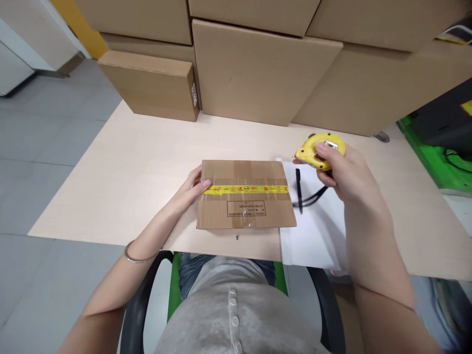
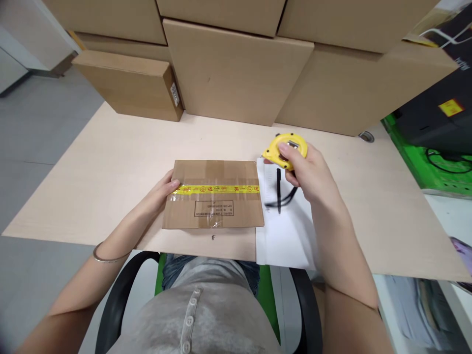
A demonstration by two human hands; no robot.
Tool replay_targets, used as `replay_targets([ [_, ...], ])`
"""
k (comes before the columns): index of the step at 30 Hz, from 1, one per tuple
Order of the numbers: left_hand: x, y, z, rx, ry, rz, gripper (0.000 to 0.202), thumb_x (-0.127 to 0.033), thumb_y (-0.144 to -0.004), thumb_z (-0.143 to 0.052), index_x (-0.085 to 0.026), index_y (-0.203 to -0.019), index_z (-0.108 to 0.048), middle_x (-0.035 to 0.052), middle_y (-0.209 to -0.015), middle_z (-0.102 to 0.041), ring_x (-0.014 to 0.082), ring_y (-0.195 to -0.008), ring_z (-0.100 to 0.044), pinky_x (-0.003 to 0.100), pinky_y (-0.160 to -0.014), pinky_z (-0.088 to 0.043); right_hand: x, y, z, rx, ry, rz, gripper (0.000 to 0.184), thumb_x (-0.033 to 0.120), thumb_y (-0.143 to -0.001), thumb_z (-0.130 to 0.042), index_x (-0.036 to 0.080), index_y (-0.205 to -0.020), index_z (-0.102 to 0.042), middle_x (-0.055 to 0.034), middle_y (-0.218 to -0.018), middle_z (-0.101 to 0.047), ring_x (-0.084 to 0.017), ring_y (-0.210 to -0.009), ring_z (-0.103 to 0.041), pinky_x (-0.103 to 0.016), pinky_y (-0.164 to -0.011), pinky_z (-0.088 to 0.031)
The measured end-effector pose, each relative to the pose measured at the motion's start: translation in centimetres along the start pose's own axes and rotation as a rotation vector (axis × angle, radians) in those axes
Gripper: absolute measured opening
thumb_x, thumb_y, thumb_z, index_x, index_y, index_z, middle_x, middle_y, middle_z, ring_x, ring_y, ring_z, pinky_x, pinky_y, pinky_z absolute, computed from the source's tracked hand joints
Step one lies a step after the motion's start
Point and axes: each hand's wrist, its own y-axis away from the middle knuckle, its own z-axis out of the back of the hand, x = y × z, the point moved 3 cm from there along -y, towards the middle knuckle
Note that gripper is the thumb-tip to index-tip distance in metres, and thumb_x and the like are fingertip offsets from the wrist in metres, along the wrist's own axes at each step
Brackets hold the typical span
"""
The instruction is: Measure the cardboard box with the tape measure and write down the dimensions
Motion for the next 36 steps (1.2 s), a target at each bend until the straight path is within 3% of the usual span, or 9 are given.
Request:
replay_targets([
  [5,-1.1,0.0,-0.5,0.03,0.021,0.016,0.058,-0.046,-0.098,-0.067,-0.029,-0.153,-0.058,0.011,-0.142,-0.072,0.0371,-0.135,-0.067,0.051,-0.106,-0.062,-3.4,1.5,0.6,0.158,-0.037,-0.187,0.046,0.059,-0.084,-0.078,0.023,-0.071,-0.055,0.0071,-0.055,-0.041,-0.004,-0.038,-0.022,-0.023,-0.034,-0.009],
  [9,-2.6,0.5,-0.9,0.054,0.048,0.01,0.07,-0.05,-0.094,-0.072,-0.035,-0.159,-0.049,0.008,-0.155,-0.064,0.0348,-0.133,-0.068,0.046,-0.103,-0.063,-3.4,4.5,0.8,0.111,-0.146,-0.144,0.038,0.058,-0.091,-0.073,0.025,-0.077,-0.06,0.0065,-0.055,-0.046,-0.005,-0.034,-0.018,-0.026,-0.036,-0.003],
  [15,-5.9,2.0,-2.0,-0.003,-0.156,-0.348,0.056,-0.063,-0.083,-0.083,-0.034,-0.126,-0.062,0.0076,-0.17,-0.046,0.0374,-0.16,-0.041,0.055,-0.121,-0.049,-3.9,9.8,4.1,0.101,-0.196,-0.119,0.036,0.063,-0.084,-0.073,0.028,-0.094,-0.073,0.0065,-0.035,-0.044,-0.011,-0.023,-0.019,-0.029,-0.032,-0.007],
  [18,-6.4,2.4,-2.7,0.1,-0.266,-0.514,0.055,-0.058,-0.08,-0.087,-0.035,-0.123,-0.059,0.009,-0.169,-0.045,0.0378,-0.162,-0.037,0.062,-0.127,-0.04,-3.6,11.0,5.6,-0.068,-0.204,-0.084,0.033,0.056,-0.075,-0.084,0.031,-0.094,-0.075,-0.0018,-0.059,-0.07,-0.007,-0.024,-0.021,-0.032,-0.035,-0.006],
  [21,-5.9,2.4,-2.6,0.161,-0.306,-0.555,0.075,-0.063,-0.076,-0.087,-0.037,-0.139,-0.056,0.0123,-0.166,-0.046,0.0405,-0.161,-0.038,0.063,-0.126,-0.043,-1.9,10.7,5.7,-0.226,-0.167,0.009,0.032,0.053,-0.07,-0.09,0.033,-0.088,-0.074,-0.0059,-0.083,-0.076,-0.008,-0.029,-0.029,-0.034,-0.033,-0.005],
  [25,-5.0,2.2,-2.1,0.185,-0.298,-0.494,0.111,-0.072,-0.07,-0.087,-0.035,-0.163,-0.041,0.0153,-0.167,-0.045,0.0426,-0.157,-0.042,0.059,-0.13,-0.041,2.0,8.4,1.7,-0.008,-0.031,0.17,0.032,0.049,-0.077,-0.092,0.037,-0.095,-0.069,-0.0009,-0.085,-0.073,-0.014,-0.039,-0.046,-0.034,-0.031,-0.029],
  [28,-4.4,2.1,-1.7,0.185,-0.269,-0.497,0.12,-0.071,-0.064,-0.092,-0.035,-0.166,-0.039,0.0149,-0.167,-0.046,0.0437,-0.158,-0.042,0.058,-0.131,-0.04,5.6,6.4,-3.7,0.211,0.219,0.407,0.043,0.05,-0.081,-0.09,0.035,-0.115,-0.067,-0.0014,-0.101,-0.076,-0.022,-0.071,-0.071,-0.037,-0.059,-0.057],
  [32,-3.0,2.5,-1.2,0.136,-0.262,-0.517,0.117,-0.066,-0.057,-0.098,-0.029,-0.158,-0.05,0.0173,-0.154,-0.058,0.0456,-0.142,-0.059,0.061,-0.12,-0.052,8.6,4.9,-11.0,0.613,0.403,0.616,0.044,0.045,-0.099,-0.07,0.032,-0.14,-0.058,-0.0006,-0.121,-0.076,-0.023,-0.102,-0.075,-0.034,-0.087,-0.057],
  [36,-1.9,2.9,-1.0,0.126,-0.286,-0.51,0.106,-0.061,-0.055,-0.1,-0.025,-0.146,-0.059,0.0151,-0.133,-0.07,0.0408,-0.12,-0.073,0.055,-0.101,-0.064,8.5,4.4,-13.9,0.776,0.488,0.661,0.038,0.029,-0.105,-0.059,0.03,-0.143,-0.056,-0.0017,-0.126,-0.077,-0.019,-0.105,-0.074,-0.031,-0.09,-0.054],
])
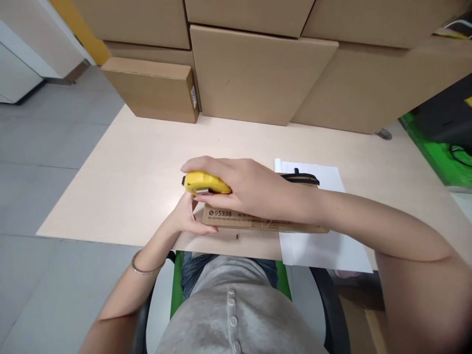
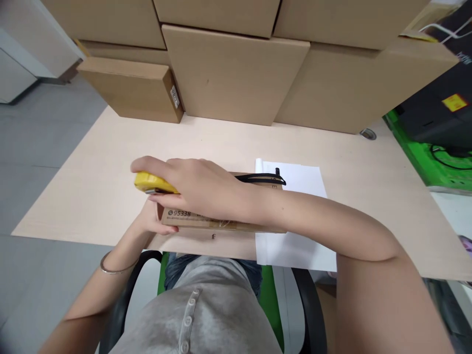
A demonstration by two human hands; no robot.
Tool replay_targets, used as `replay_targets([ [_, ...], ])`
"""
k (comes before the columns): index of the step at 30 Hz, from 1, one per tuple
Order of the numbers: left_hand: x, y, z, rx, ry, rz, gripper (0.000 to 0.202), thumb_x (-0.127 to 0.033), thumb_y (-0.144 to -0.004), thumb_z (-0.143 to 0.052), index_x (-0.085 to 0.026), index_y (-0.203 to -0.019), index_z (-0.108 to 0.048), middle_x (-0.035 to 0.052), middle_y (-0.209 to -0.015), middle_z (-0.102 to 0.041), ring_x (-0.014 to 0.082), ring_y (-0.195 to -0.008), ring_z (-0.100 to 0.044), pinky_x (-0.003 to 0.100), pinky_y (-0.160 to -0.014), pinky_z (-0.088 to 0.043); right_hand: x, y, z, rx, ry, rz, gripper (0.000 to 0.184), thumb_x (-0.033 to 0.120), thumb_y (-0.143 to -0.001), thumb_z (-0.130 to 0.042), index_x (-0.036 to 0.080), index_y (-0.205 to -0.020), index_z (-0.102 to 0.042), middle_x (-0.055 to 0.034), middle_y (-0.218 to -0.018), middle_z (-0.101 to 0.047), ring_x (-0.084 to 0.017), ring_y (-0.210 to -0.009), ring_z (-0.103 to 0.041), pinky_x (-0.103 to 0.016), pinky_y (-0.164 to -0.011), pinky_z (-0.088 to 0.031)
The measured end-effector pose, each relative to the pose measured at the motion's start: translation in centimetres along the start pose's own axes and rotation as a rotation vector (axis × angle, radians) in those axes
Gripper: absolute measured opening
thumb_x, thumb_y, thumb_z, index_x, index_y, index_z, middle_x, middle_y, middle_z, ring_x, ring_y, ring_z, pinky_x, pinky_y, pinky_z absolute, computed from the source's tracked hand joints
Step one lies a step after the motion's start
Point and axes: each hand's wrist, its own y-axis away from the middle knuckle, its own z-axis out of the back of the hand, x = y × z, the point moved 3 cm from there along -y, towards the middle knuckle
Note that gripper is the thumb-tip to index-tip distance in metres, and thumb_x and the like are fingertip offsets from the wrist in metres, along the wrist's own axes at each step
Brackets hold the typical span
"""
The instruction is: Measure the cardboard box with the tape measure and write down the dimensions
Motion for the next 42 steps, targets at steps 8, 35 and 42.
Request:
replay_targets([
  [8,-0.9,-1.6,0.0,0.03,-0.067,-0.208,0.098,-0.072,-0.065,-0.091,-0.041,-0.151,-0.056,0.0125,-0.157,-0.051,0.043,-0.149,-0.05,0.067,-0.118,-0.049,-2.8,6.9,2.8,-0.193,0.085,-0.054,0.039,0.03,-0.096,-0.074,0.033,-0.134,-0.064,0.0005,-0.128,-0.078,-0.018,-0.096,-0.078,-0.029,-0.084,-0.06],
  [35,-1.4,-1.9,-0.1,0.052,-0.079,-0.302,0.082,-0.068,-0.078,-0.083,-0.034,-0.148,-0.057,0.0158,-0.16,-0.047,0.0422,-0.149,-0.051,0.067,-0.115,-0.052,-10.3,20.8,7.1,-0.594,0.109,-0.23,0.05,0.023,-0.074,-0.09,0.039,-0.119,-0.072,-0.0053,-0.115,-0.074,-0.026,-0.091,-0.077,-0.035,-0.067,-0.064],
  [42,-1.0,-1.9,-0.1,0.025,-0.063,-0.324,0.092,-0.066,-0.075,-0.087,-0.034,-0.155,-0.054,0.0149,-0.163,-0.048,0.0411,-0.152,-0.049,0.065,-0.119,-0.049,-5.8,15.9,7.0,-0.467,0.117,-0.165,0.051,0.038,-0.083,-0.089,0.039,-0.13,-0.067,-0.0013,-0.121,-0.074,-0.021,-0.097,-0.077,-0.032,-0.078,-0.065],
])
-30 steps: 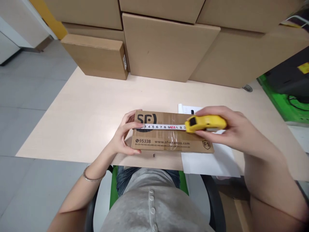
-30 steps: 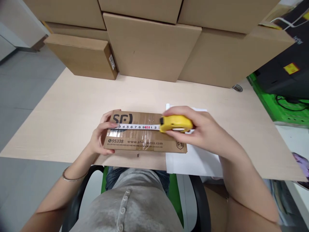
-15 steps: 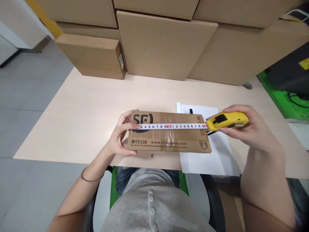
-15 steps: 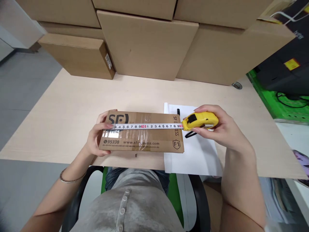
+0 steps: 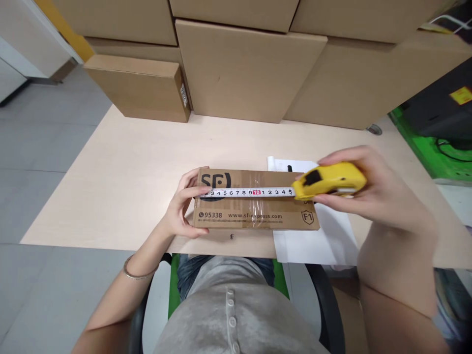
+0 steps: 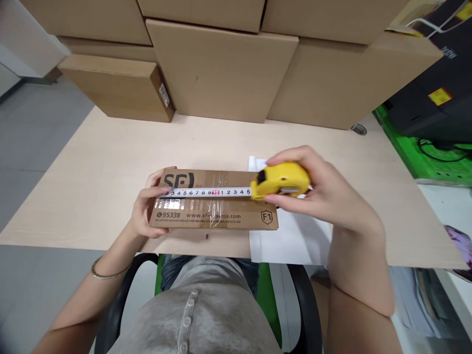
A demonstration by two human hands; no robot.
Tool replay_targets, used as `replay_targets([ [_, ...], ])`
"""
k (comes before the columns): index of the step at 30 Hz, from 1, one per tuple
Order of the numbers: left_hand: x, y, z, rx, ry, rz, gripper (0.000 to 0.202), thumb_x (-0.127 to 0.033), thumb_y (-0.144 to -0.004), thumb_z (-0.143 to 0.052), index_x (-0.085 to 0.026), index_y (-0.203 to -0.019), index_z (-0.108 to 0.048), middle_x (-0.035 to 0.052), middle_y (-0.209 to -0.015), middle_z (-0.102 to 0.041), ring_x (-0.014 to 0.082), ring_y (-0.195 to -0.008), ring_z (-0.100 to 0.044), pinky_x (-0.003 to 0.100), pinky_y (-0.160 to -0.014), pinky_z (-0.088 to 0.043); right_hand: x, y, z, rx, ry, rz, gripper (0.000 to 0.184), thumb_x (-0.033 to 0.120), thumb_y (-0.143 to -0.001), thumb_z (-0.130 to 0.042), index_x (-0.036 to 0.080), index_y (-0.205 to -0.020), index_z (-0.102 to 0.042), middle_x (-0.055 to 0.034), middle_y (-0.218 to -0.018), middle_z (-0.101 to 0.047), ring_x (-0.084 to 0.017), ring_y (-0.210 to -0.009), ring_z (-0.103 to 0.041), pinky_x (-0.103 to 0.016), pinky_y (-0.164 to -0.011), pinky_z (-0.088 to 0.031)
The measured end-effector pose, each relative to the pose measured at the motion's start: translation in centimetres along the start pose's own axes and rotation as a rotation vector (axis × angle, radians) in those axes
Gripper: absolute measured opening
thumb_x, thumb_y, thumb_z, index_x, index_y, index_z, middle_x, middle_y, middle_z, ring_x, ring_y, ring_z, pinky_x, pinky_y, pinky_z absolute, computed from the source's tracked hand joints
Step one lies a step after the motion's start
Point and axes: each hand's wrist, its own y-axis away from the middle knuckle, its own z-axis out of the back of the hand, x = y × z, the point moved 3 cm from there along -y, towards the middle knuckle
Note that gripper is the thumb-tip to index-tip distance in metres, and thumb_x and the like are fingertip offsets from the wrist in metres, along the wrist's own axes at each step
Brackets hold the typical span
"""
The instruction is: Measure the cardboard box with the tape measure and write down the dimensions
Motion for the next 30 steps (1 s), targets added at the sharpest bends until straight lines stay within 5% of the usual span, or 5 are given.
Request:
replay_targets([
  [5,0.0,0.1,-0.2,-0.059,0.058,0.084,0.146,-0.065,-0.053,-0.101,-0.039,-0.172,-0.019,0.0167,-0.157,-0.054,0.0402,-0.144,-0.058,0.058,-0.115,-0.054,3.3,-3.7,-5.7,0.292,-0.005,0.002,0.053,0.05,-0.09,-0.08,0.031,-0.138,-0.064,-0.0034,-0.119,-0.081,-0.023,-0.09,-0.08,-0.032,-0.069,-0.061],
  [10,-1.2,0.3,-0.4,-0.07,0.022,0.147,0.152,-0.065,-0.052,-0.101,-0.036,-0.173,-0.014,0.0188,-0.156,-0.054,0.0386,-0.142,-0.058,0.055,-0.114,-0.053,5.3,-5.0,-8.8,0.344,-0.097,0.17,0.036,0.038,-0.095,-0.077,0.03,-0.128,-0.065,-0.0031,-0.124,-0.082,-0.025,-0.108,-0.079,-0.037,-0.088,-0.062],
  [20,-3.9,1.6,-1.1,-0.269,-0.311,0.132,0.104,-0.078,-0.067,-0.085,-0.033,-0.155,-0.054,0.0123,-0.137,-0.049,0.0376,-0.135,-0.051,0.06,-0.111,-0.051,1.2,-0.3,-6.1,-0.452,-0.108,-0.195,0.042,0.049,-0.089,-0.084,0.031,-0.117,-0.059,-0.0042,-0.113,-0.078,-0.027,-0.099,-0.079,-0.044,-0.083,-0.065],
  [26,-6.4,1.8,-3.9,-0.463,-0.584,0.139,0.098,-0.097,-0.06,-0.073,-0.034,-0.135,-0.065,0.0092,-0.121,-0.042,0.0349,-0.119,-0.051,0.058,-0.099,-0.054,-0.5,-1.7,-8.3,-0.491,-0.109,-0.179,0.038,0.052,-0.094,-0.075,0.029,-0.116,-0.054,-0.0036,-0.112,-0.075,-0.024,-0.102,-0.076,-0.041,-0.086,-0.065],
  [30,-8.3,1.3,-5.5,-0.398,-0.753,0.043,0.097,-0.105,-0.073,-0.044,-0.035,-0.136,-0.067,0.0115,-0.117,-0.044,0.0335,-0.108,-0.052,0.052,-0.086,-0.056,-1.3,-3.9,-9.3,-0.532,-0.213,-0.144,0.039,0.052,-0.094,-0.076,0.029,-0.116,-0.053,-0.0032,-0.112,-0.075,-0.023,-0.104,-0.077,-0.042,-0.092,-0.065],
])
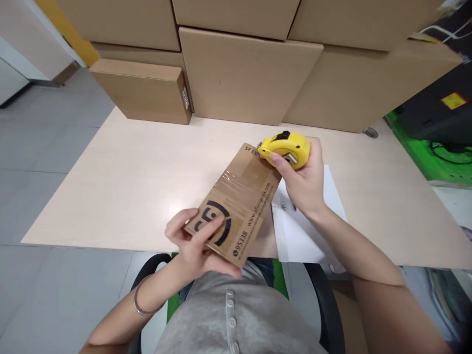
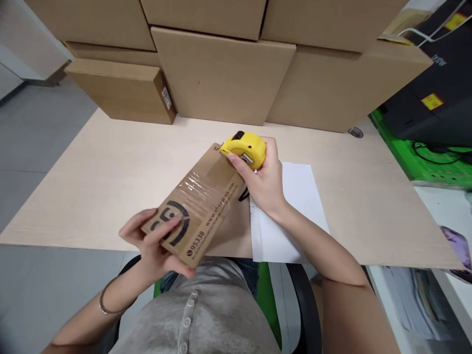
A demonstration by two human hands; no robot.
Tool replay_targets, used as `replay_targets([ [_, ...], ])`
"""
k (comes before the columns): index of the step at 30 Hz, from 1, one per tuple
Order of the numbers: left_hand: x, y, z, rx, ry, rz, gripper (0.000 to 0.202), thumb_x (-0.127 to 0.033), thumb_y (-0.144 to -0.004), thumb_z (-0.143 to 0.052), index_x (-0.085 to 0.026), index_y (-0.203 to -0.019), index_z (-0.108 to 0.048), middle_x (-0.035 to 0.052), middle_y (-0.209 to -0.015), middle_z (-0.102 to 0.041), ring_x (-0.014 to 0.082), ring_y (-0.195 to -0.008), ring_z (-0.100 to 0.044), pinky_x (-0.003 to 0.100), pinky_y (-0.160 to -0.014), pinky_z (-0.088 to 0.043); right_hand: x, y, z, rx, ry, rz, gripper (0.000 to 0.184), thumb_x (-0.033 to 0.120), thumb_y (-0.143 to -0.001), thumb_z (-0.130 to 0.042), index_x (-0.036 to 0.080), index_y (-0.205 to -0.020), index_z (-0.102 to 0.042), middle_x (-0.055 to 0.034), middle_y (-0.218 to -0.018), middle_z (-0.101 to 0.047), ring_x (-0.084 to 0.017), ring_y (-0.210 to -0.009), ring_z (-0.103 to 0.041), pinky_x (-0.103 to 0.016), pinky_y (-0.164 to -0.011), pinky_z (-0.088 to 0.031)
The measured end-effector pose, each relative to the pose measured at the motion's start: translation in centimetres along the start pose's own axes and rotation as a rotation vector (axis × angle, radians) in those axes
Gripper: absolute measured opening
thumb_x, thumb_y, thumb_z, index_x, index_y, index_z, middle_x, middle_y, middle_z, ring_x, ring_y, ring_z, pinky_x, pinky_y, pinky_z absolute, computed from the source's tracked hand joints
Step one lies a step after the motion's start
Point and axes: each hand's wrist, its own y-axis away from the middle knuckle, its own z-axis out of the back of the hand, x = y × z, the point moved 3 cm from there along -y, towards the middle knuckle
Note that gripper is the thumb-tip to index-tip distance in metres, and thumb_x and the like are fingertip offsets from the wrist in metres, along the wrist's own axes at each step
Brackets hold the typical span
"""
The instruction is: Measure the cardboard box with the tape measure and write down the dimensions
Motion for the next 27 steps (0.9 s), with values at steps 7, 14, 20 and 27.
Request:
replay_targets([
  [7,-1.9,-1.6,0.4,0.332,0.314,-0.09,0.066,-0.055,-0.111,-0.027,-0.022,-0.164,-0.047,0.0123,-0.13,-0.066,0.0281,-0.112,-0.058,0.045,-0.096,-0.049,-1.2,-2.4,-2.7,0.103,-0.048,0.003,0.047,0.062,-0.087,-0.077,0.029,-0.112,-0.056,-0.0069,-0.115,-0.077,-0.028,-0.109,-0.077,-0.052,-0.102,-0.063],
  [14,4.8,-3.8,-4.8,0.354,0.615,0.361,0.064,-0.06,-0.106,-0.051,-0.036,-0.165,-0.041,0.0074,-0.167,-0.046,0.031,-0.153,-0.043,0.051,-0.122,-0.042,-1.4,-3.1,-3.1,0.266,-0.09,0.052,0.046,0.058,-0.087,-0.079,0.028,-0.114,-0.055,-0.0067,-0.111,-0.079,-0.027,-0.106,-0.076,-0.05,-0.098,-0.063],
  [20,7.4,-4.3,-9.4,0.45,0.916,0.424,0.087,-0.064,-0.095,-0.07,-0.041,-0.168,-0.029,0.0045,-0.18,-0.026,0.0375,-0.167,-0.025,0.06,-0.137,-0.026,-1.4,-3.6,-3.2,0.344,-0.021,0.056,0.053,0.068,-0.085,-0.077,0.029,-0.113,-0.057,-0.0051,-0.108,-0.079,-0.027,-0.101,-0.076,-0.05,-0.094,-0.063],
  [27,7.5,-4.0,-9.2,0.383,0.856,0.428,0.087,-0.072,-0.091,-0.069,-0.037,-0.166,-0.039,0.0096,-0.172,-0.041,0.0398,-0.161,-0.036,0.063,-0.132,-0.033,2.0,-4.3,-2.0,0.355,0.167,0.263,0.053,0.06,-0.087,-0.075,0.032,-0.13,-0.063,-0.0066,-0.132,-0.072,-0.03,-0.119,-0.072,-0.05,-0.104,-0.058],
])
